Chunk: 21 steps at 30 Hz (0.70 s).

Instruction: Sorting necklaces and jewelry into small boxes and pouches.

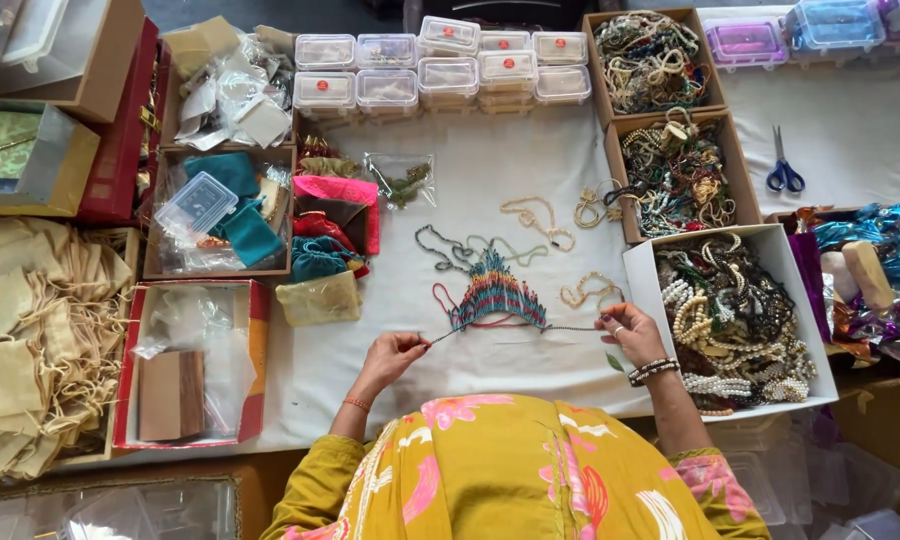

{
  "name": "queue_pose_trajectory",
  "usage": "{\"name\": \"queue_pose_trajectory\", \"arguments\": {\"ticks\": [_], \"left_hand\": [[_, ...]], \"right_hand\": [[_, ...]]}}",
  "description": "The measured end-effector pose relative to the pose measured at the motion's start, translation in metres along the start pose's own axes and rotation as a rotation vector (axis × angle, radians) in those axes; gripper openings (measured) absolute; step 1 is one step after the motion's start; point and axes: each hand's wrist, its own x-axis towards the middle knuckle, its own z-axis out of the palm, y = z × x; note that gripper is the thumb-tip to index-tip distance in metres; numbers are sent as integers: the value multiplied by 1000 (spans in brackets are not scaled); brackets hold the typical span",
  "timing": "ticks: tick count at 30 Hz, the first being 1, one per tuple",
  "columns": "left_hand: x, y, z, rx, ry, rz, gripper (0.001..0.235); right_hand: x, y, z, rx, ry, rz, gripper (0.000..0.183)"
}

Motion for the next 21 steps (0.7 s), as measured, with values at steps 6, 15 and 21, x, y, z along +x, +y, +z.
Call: {"name": "queue_pose_trajectory", "arguments": {"ticks": [6,15,21], "left_hand": [[8,-41,11,-208,-78,-12,20],[23,-80,27,-414,88,-72,17],[7,-58,25,-436,166,-157,16]], "right_hand": [[-7,18,-15,-47,-18,96,13],[-20,34,-16,-90,-9,200,14],[-29,43,-6,-152,69,200,15]]}}
